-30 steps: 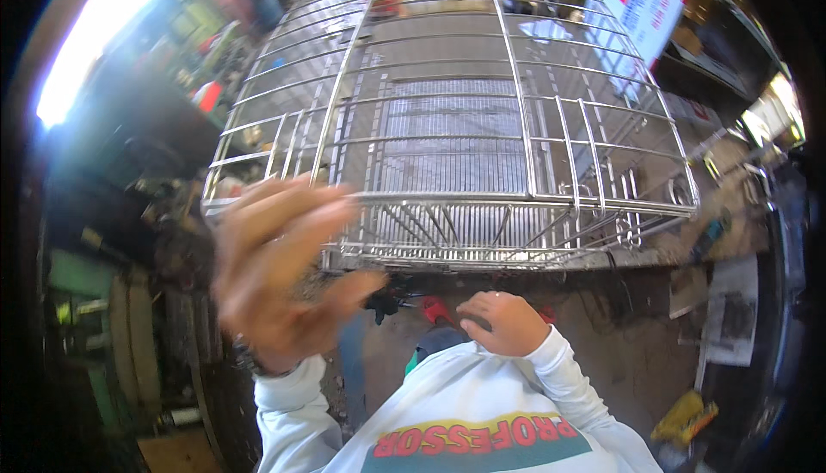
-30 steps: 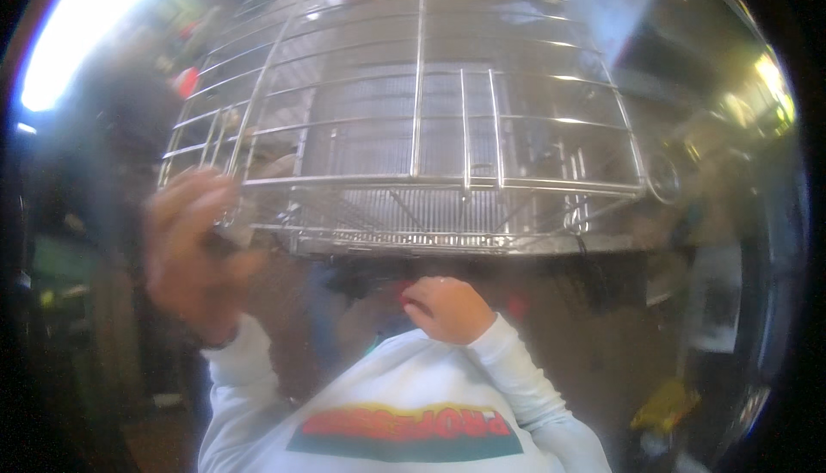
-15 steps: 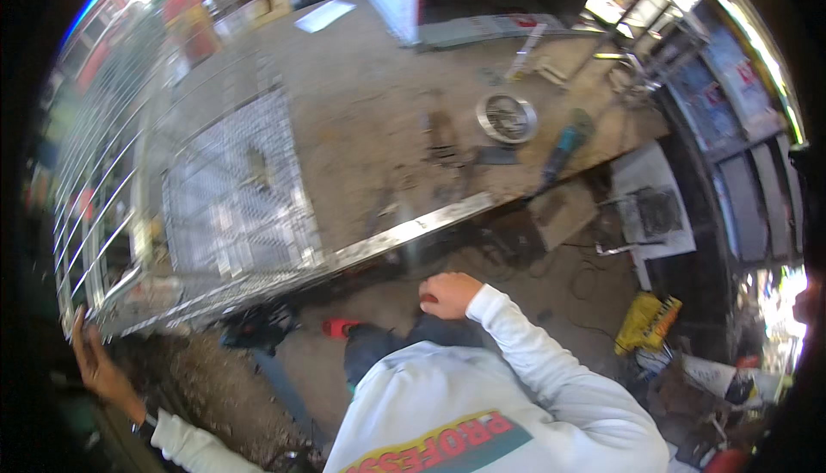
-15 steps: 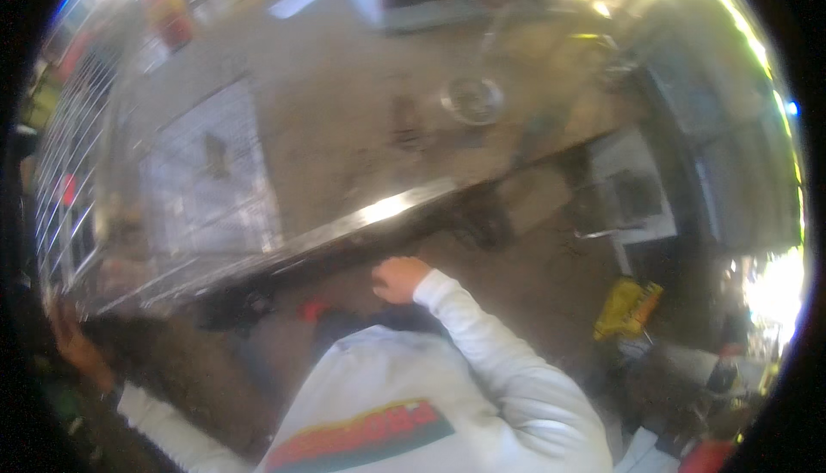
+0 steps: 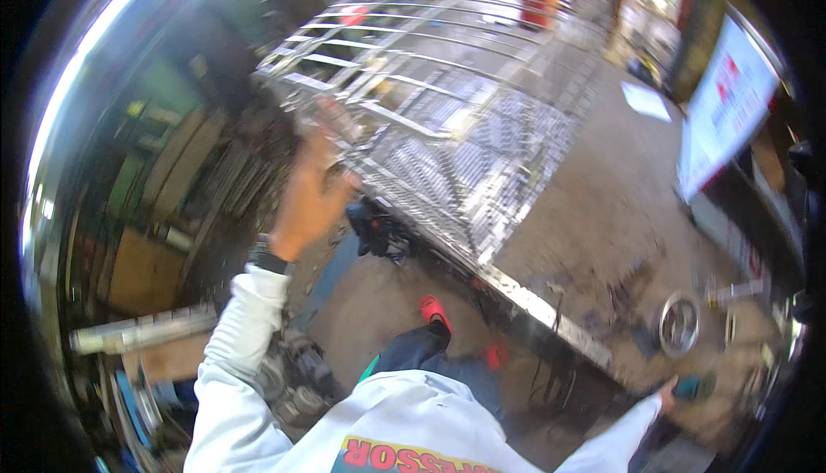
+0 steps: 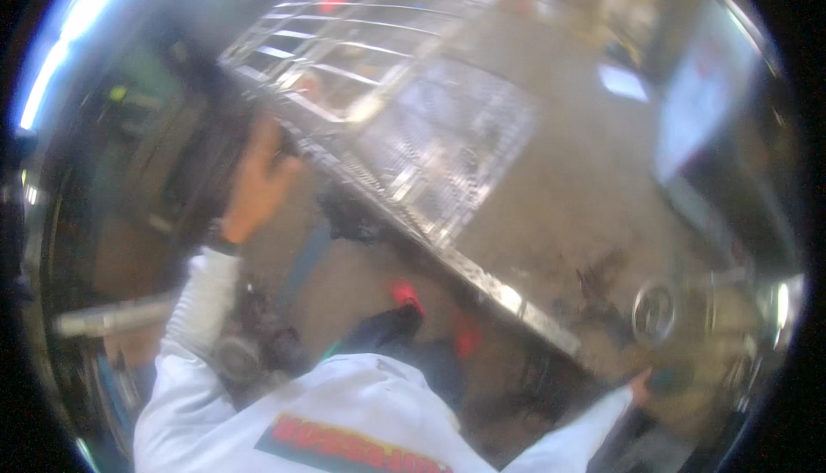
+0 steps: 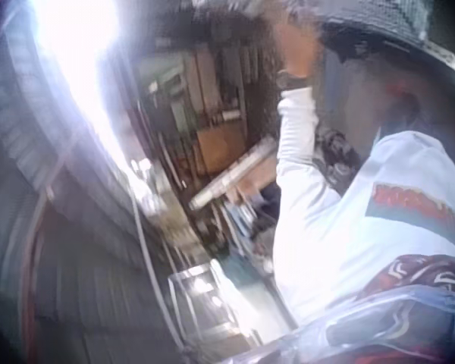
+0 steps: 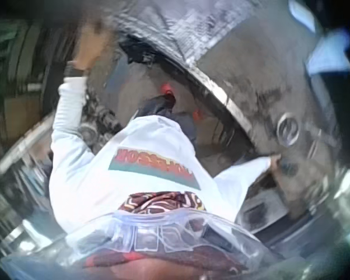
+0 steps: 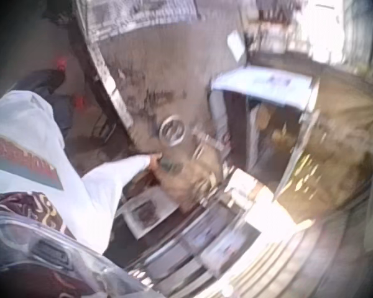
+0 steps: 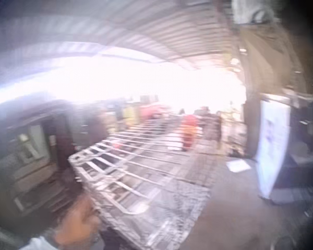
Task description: The person assembles a stainless steel wire cage by welding joints with a handheld welding torch, then grinding welds with an angle grinder, and finally bending and securing wire sections with pliers. The cage is rotated and repositioned repeatedly to access different joints.
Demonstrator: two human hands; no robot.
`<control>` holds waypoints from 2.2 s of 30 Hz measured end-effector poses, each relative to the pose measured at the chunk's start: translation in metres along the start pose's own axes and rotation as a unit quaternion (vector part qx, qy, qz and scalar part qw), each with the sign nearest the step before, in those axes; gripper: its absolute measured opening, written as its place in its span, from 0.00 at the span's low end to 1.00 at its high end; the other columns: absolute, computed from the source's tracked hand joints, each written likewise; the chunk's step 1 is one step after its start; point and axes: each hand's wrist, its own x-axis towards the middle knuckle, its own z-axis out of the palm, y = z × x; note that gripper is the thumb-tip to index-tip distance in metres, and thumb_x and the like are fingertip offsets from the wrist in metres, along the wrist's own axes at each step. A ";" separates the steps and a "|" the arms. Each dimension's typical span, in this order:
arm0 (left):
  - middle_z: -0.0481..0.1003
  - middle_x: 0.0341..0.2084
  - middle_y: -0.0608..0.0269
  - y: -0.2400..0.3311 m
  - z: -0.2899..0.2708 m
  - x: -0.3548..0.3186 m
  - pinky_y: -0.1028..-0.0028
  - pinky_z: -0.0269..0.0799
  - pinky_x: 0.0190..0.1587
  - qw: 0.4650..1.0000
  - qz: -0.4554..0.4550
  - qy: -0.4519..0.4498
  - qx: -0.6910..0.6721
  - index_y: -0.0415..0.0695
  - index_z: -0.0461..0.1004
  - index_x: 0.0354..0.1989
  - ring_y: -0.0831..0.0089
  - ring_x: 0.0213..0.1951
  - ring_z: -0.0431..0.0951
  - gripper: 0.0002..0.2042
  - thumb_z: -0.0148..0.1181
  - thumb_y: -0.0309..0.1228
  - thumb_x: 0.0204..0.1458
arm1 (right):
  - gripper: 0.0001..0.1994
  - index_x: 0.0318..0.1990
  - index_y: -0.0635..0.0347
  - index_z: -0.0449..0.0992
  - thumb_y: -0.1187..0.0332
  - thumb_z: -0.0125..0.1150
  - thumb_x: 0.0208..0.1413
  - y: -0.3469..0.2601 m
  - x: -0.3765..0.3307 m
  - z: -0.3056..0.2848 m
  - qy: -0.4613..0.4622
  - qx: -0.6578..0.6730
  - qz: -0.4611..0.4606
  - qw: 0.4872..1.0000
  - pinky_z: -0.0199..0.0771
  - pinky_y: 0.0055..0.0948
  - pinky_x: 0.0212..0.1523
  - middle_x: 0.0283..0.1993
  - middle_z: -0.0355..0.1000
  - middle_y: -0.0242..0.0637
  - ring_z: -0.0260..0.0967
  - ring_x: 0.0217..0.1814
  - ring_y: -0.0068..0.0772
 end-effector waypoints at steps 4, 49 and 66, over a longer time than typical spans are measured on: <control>0.64 0.67 0.43 -0.019 0.024 -0.155 0.62 0.59 0.70 0.958 0.007 -0.281 -0.063 0.39 0.63 0.69 0.50 0.68 0.64 0.33 0.62 0.44 0.59 | 0.25 0.52 0.66 0.73 0.58 0.68 0.49 0.001 0.005 0.001 -0.002 0.017 -0.034 0.999 0.71 0.44 0.56 0.48 0.76 0.48 0.73 0.54 0.49; 0.70 0.58 0.45 -0.121 0.093 -0.039 0.64 0.66 0.64 0.586 -0.016 -0.547 -0.598 0.33 0.60 0.67 0.60 0.61 0.71 0.43 0.75 0.44 0.48 | 0.42 0.59 0.65 0.72 0.37 0.67 0.46 -0.470 -0.550 -0.111 -0.324 0.730 -0.245 0.550 0.65 0.44 0.66 0.63 0.67 0.60 0.67 0.64 0.50; 0.73 0.55 0.39 -0.082 0.128 -0.092 0.64 0.70 0.59 0.685 0.009 -0.391 -0.615 0.30 0.50 0.71 0.56 0.56 0.77 0.50 0.75 0.38 0.45 | 0.50 0.67 0.73 0.59 0.48 0.76 0.43 -0.432 -0.493 -0.107 -0.430 0.739 -0.192 0.482 0.75 0.44 0.58 0.63 0.64 0.58 0.70 0.58 0.48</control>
